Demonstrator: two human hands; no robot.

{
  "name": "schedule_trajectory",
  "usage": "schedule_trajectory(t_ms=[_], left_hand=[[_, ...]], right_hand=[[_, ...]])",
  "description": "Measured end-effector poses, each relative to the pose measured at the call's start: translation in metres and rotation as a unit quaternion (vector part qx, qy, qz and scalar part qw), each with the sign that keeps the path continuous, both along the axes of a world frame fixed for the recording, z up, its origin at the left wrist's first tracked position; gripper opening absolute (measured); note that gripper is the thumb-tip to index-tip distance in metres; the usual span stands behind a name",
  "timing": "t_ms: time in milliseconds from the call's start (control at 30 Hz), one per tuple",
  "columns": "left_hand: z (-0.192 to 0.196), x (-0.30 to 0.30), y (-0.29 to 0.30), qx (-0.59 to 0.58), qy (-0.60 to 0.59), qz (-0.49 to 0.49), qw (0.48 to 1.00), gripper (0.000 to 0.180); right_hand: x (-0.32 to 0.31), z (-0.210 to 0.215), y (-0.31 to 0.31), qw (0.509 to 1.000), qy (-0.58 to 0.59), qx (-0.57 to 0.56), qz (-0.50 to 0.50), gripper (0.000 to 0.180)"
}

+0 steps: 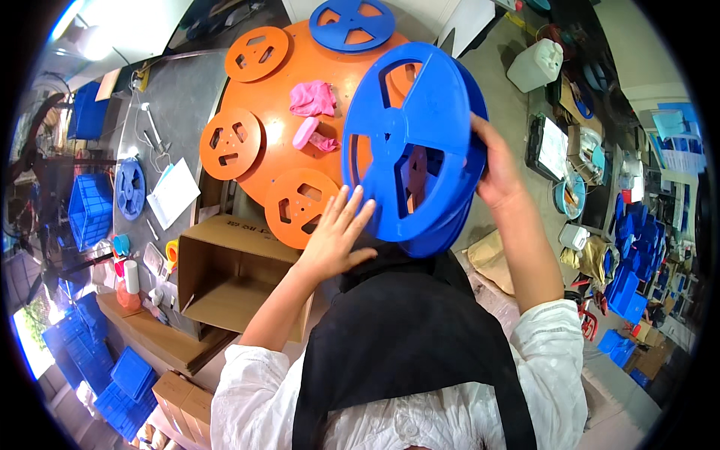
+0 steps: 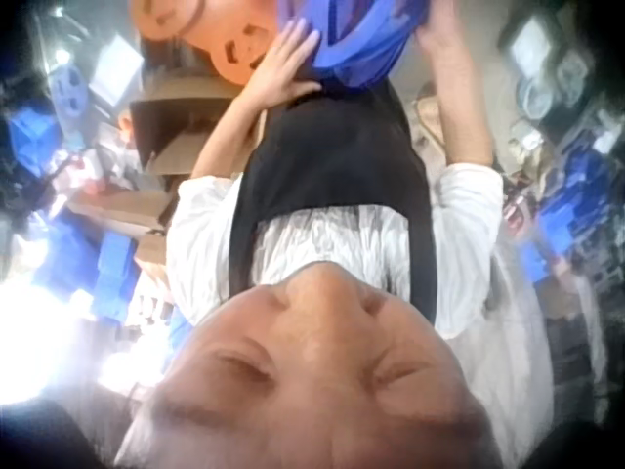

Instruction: The person picks up a blue plastic spool from a table and inspects it by rotating it and turning it over. They use a handheld digital caliper to measure the spool's dimensions. The person then places the spool back on the table and picks up another blue spool to continue the inspection process.

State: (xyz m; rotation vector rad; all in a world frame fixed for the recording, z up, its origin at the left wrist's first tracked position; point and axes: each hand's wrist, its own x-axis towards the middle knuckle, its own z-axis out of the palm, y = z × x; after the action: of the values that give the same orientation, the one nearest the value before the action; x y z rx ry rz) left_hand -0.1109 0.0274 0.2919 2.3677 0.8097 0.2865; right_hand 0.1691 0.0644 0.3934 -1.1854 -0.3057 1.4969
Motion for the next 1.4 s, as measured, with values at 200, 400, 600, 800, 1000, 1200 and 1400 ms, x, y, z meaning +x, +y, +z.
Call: schedule_trajectory(t_ms=[200, 400, 600, 800, 1000, 1200, 1400], left_hand=[[-0.043, 0.009, 0.013, 0.012, -0.148, -0.033, 0.988, 0.084], [-0.026, 0.011, 0.003, 0.043, -0.221, -0.032, 0.974, 0.075], [0.031, 0.068, -0.003, -0.222, -0.252, 0.250, 0.908, 0.054], [0.046, 0.102, -0.008, -0.339, -0.287, 0.301, 0.844, 0.049], [0.035, 0.098, -0.017, -0.394, -0.344, 0.300, 0.798, 0.039], [0.046, 0.076, 0.004, -0.484, -0.398, 0.299, 0.719, 0.033], [0.052, 0.041, 0.020, -0.543, -0.410, 0.291, 0.672, 0.031]], right_hand=[[0.003, 0.029, 0.005, 0.998, 0.056, -0.028, 0.029, 0.041], [0.012, 0.025, 0.013, 0.995, 0.095, -0.011, -0.005, 0.051], [-0.041, -0.032, -0.024, 0.996, -0.052, 0.065, 0.016, 0.088], [-0.068, -0.069, -0.064, 0.969, -0.214, 0.119, 0.029, 0.101], [-0.054, -0.060, -0.086, 0.972, -0.225, 0.064, 0.030, 0.076], [-0.037, -0.046, -0.072, 0.998, -0.051, 0.047, 0.005, 0.061], [-0.020, -0.022, -0.070, 0.995, -0.054, 0.046, 0.064, 0.064]])
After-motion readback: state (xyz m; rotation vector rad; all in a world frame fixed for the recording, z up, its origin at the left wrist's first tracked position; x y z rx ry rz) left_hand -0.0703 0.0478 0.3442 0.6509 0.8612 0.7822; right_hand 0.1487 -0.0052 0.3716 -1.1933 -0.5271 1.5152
